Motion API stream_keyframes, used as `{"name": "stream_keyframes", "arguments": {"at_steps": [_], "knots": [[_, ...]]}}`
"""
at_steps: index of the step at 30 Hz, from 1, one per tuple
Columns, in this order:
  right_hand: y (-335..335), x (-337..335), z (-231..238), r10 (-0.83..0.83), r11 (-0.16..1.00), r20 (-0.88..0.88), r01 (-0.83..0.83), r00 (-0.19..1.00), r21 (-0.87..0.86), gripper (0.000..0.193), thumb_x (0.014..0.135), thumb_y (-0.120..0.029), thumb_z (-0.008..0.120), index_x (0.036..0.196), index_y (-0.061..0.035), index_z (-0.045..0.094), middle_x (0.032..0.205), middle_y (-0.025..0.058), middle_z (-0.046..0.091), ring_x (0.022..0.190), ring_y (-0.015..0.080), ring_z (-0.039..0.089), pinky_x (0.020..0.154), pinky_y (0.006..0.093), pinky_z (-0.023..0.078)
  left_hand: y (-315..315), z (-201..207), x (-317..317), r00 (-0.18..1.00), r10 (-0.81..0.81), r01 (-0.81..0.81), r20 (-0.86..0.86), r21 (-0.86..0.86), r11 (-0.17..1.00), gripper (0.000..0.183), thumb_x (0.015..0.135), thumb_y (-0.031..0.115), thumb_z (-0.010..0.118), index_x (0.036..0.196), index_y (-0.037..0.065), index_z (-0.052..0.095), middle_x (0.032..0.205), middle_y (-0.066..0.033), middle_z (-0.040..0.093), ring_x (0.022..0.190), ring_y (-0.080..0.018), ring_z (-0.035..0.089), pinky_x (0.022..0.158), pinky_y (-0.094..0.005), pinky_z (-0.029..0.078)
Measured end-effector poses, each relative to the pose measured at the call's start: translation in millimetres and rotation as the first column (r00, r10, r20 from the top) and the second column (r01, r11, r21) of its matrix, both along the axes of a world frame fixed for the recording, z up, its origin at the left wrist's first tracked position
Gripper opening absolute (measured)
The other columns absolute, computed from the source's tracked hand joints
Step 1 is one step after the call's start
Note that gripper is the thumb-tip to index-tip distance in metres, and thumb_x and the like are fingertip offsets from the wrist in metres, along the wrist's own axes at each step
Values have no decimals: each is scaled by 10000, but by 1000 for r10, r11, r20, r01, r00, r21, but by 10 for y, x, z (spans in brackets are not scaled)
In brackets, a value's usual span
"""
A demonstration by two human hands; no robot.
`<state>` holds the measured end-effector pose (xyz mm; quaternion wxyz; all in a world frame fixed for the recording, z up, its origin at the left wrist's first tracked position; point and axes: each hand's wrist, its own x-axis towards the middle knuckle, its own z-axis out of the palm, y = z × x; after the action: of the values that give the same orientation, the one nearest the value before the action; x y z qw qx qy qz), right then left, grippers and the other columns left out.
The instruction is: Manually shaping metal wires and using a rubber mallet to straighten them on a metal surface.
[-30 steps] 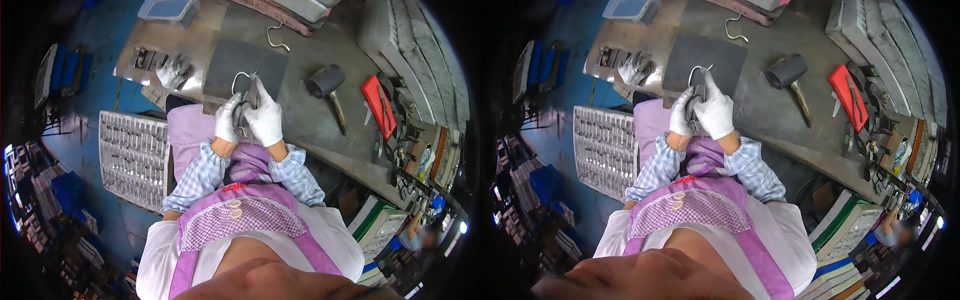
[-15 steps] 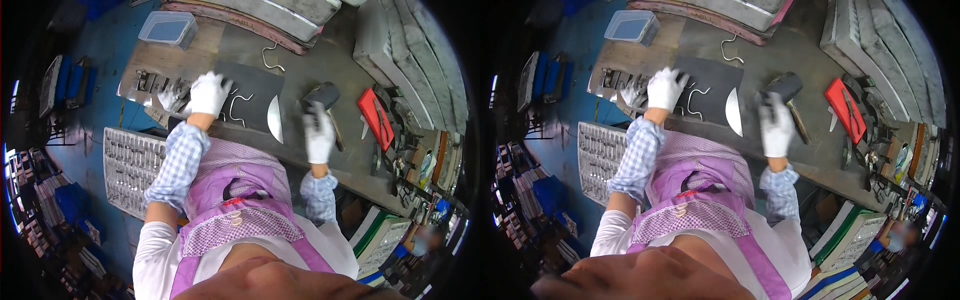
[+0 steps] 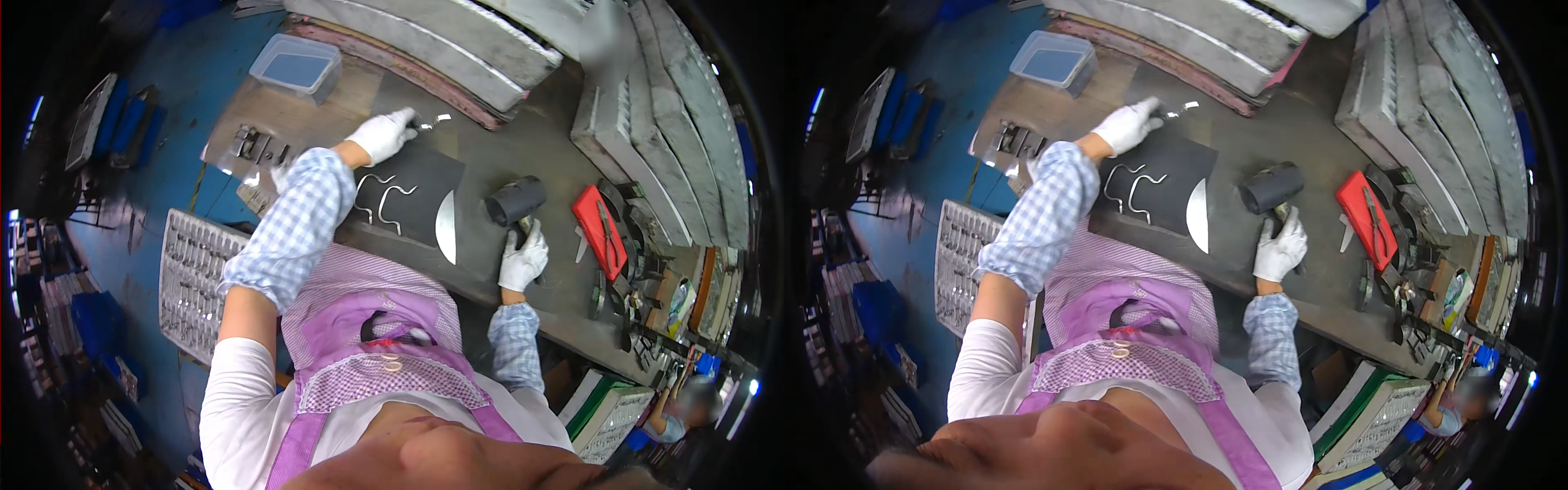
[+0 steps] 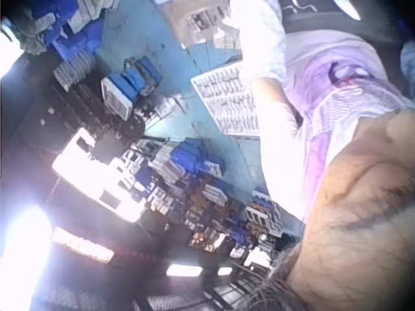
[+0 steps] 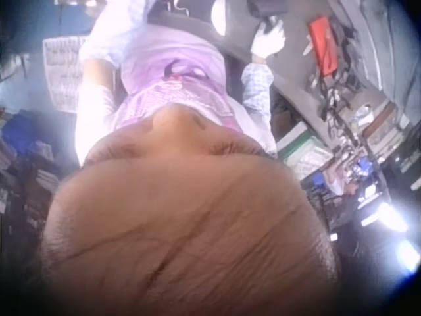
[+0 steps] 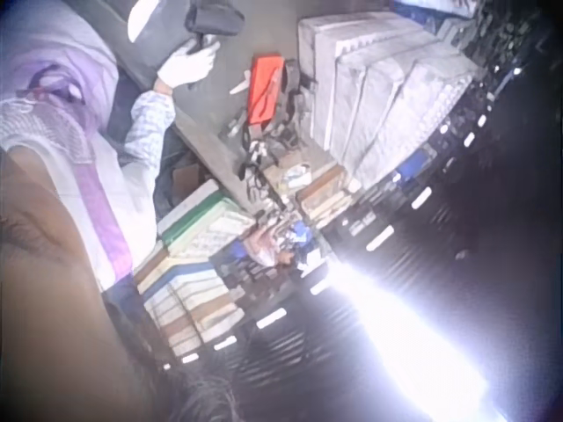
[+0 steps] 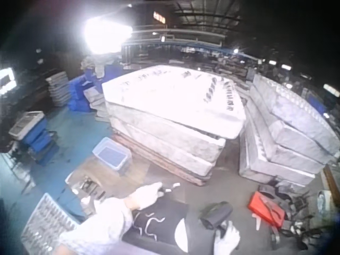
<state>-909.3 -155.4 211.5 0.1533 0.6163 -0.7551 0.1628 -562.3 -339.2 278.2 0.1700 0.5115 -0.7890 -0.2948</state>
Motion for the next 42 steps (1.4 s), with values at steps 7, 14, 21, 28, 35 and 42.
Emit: {"name": "stream_keyframes", "arguments": {"at_steps": [7,14,21,28,35,42], "knots": [[-574,392,778,-312,924,947,-210,76,321,245,872,-190,721,1049,-46,630,616,-62,456,434,43,371,390,229,287,619,667,612,960,280,-277,28,-87,957,306,856,297,717,915,1,662,816,-202,676,769,-381,669,666,-415,521],[-751,1418,2603,240,723,933,-592,-267,-355,249,957,-255,601,953,-7,631,657,34,542,425,100,432,390,249,311,708,-456,577,921,389,-381,8,-185,906,425,960,423,527,768,77,683,789,-185,676,783,-405,653,717,-476,530],[-699,855,635,613,696,548,-717,569,-34,260,821,-281,691,999,-92,706,981,160,709,805,348,694,754,398,564,769,-434,697,939,307,-280,157,-171,945,420,941,447,542,805,85,706,788,-186,681,811,-396,661,734,-488,524],[-237,303,809,245,966,66,-238,967,-100,309,751,-330,750,992,-139,719,911,91,708,838,281,664,751,407,512,1247,17,191,447,664,-368,-599,554,747,340,932,325,686,887,-11,712,602,-16,619,527,-83,545,503,-265,416],[-71,1282,160,143,952,172,-184,975,247,657,776,-358,756,1345,-128,519,852,126,669,878,291,662,770,435,496,1765,-154,-491,57,899,258,-434,877,407,476,980,516,532,1085,59,613,460,74,248,357,-57,314,340,-210,230],[151,1666,565,78,929,980,-342,-182,-138,686,828,-172,720,1461,-130,458,1003,204,714,998,95,668,858,278,521,1964,-293,-573,-103,846,53,-523,846,530,220,981,297,599,904,97,651,459,81,345,367,-54,298,374,-211,230]]}}
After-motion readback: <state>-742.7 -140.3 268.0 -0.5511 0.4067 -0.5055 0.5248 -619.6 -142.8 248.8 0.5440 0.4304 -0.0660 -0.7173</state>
